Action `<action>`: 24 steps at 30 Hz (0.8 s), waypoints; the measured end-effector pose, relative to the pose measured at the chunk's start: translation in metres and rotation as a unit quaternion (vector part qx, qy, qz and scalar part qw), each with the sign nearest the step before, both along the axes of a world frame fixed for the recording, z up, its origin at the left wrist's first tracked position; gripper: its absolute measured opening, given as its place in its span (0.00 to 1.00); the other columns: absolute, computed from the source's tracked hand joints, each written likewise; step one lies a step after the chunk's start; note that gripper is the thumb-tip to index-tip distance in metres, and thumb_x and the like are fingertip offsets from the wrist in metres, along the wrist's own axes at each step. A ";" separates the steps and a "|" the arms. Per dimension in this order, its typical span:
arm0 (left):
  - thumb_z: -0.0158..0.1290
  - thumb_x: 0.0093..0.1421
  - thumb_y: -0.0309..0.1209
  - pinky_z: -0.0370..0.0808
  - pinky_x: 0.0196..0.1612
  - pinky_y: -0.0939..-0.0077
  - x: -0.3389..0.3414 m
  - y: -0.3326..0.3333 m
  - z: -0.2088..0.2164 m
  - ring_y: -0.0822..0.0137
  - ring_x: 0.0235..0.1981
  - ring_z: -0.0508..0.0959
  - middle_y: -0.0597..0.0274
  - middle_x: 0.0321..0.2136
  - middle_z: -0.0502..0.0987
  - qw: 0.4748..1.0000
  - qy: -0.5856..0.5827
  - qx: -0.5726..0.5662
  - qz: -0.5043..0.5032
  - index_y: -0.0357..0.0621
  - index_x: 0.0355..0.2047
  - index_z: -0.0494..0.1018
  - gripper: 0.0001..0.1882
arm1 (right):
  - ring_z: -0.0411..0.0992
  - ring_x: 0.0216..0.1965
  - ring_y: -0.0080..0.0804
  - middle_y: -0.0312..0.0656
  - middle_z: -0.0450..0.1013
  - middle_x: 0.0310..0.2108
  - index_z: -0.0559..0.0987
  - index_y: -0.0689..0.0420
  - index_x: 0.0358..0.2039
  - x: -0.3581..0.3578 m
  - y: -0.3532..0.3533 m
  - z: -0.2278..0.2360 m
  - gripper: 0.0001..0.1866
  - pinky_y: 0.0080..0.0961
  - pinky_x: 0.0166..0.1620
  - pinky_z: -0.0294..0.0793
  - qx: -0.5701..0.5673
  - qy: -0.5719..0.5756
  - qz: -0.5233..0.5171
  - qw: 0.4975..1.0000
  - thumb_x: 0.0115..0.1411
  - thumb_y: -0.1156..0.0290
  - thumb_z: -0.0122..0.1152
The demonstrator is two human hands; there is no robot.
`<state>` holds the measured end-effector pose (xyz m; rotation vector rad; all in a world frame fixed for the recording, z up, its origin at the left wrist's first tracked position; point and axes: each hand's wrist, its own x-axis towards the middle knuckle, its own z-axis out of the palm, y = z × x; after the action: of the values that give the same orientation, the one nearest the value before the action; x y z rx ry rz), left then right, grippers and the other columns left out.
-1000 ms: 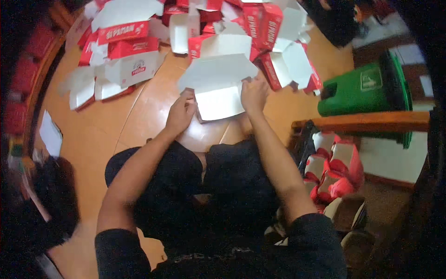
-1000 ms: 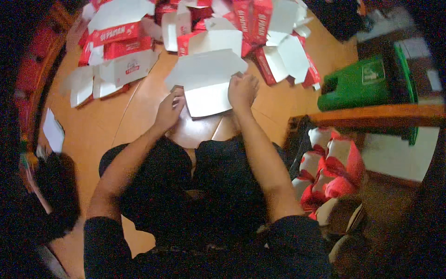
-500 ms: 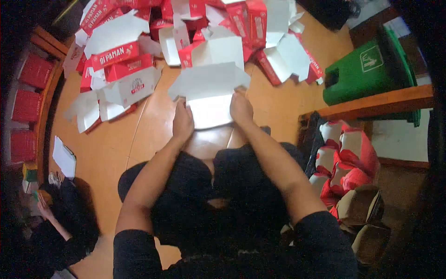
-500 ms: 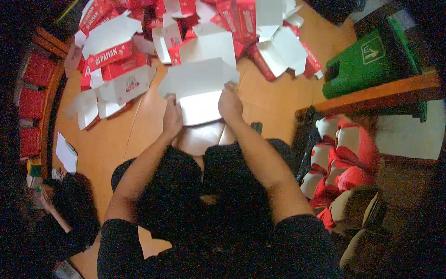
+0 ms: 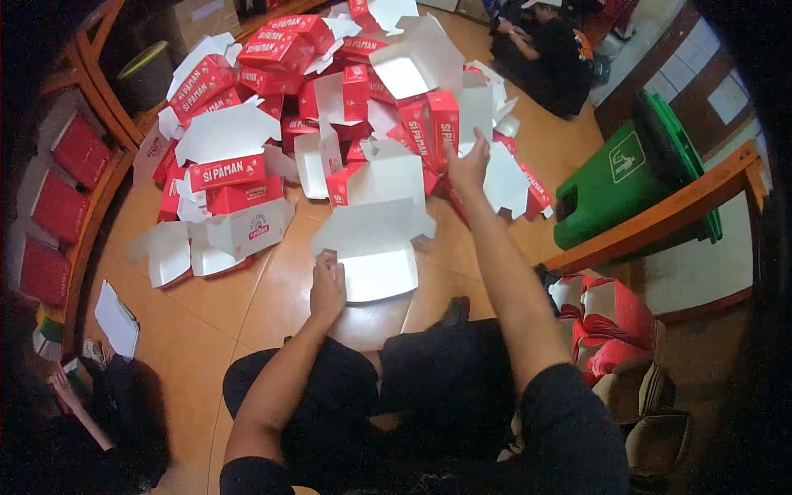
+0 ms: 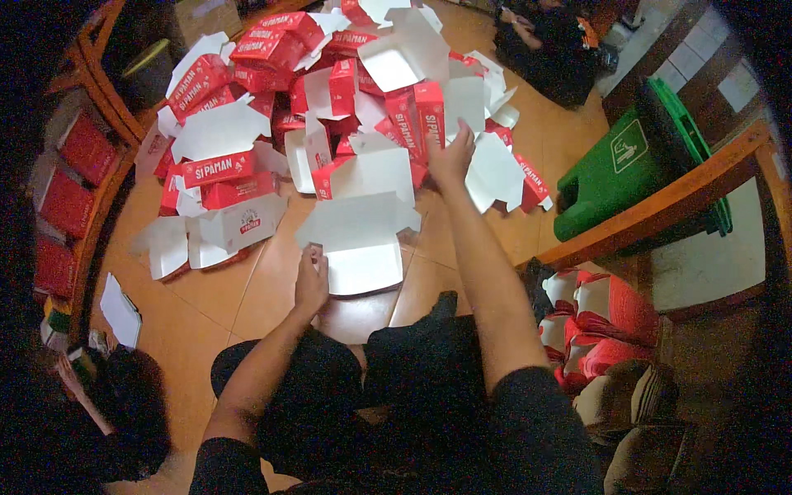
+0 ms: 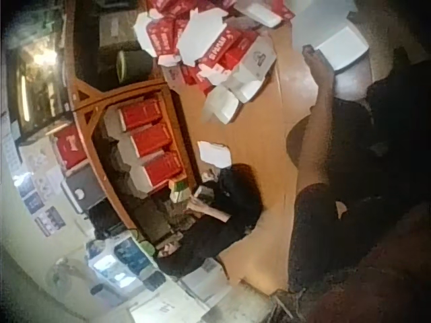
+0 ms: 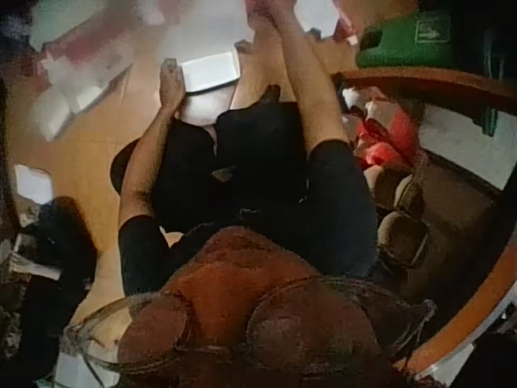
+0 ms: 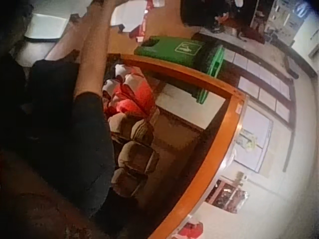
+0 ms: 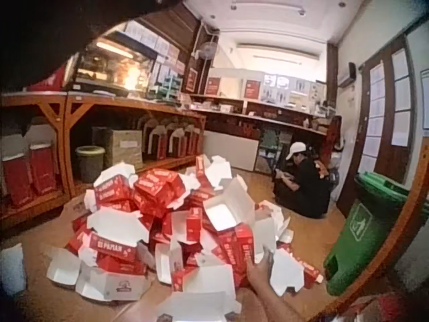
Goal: The person sits on the floor and assembles red and white cardboard boxes by folding the flaps and interlocking the tabs. They handle the boxes one at a time, picking them from a pile of flat pieces and stacking the finished boxes.
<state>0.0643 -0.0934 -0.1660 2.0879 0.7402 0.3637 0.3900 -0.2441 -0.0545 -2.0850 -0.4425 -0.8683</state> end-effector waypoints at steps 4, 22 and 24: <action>0.47 0.65 0.37 0.69 0.53 0.52 0.009 -0.010 -0.009 0.39 0.50 0.71 0.35 0.48 0.69 0.997 -0.034 -0.009 -0.071 0.37 0.55 0.59 0.23 | 0.73 0.44 0.47 0.52 0.74 0.42 0.76 0.64 0.41 0.073 -0.028 -0.002 0.19 0.36 0.49 0.72 -0.012 0.204 0.128 0.971 0.58 0.60 0.63; 0.46 0.67 0.51 0.75 0.50 0.57 -0.001 -0.006 0.118 0.55 0.55 0.69 0.51 0.58 0.63 0.941 -0.116 -0.293 -0.125 0.49 0.63 0.57 0.30 | 0.72 0.40 0.48 0.45 0.74 0.36 0.78 0.50 0.43 -0.191 -0.062 0.048 0.14 0.42 0.42 0.67 -0.280 0.016 0.042 0.959 0.56 0.75 0.54; 0.46 0.67 0.50 0.75 0.49 0.58 -0.003 -0.009 0.113 0.55 0.55 0.69 0.51 0.58 0.64 0.941 -0.105 -0.298 -0.122 0.49 0.62 0.58 0.29 | 0.72 0.41 0.54 0.51 0.72 0.37 0.75 0.54 0.46 -0.161 -0.077 0.062 0.13 0.47 0.42 0.69 -0.158 0.058 0.000 0.986 0.61 0.69 0.52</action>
<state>0.0609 -0.1029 -0.0535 1.5121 0.3892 0.1877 0.2287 -0.3211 0.0079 -2.4108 -0.5467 -0.7060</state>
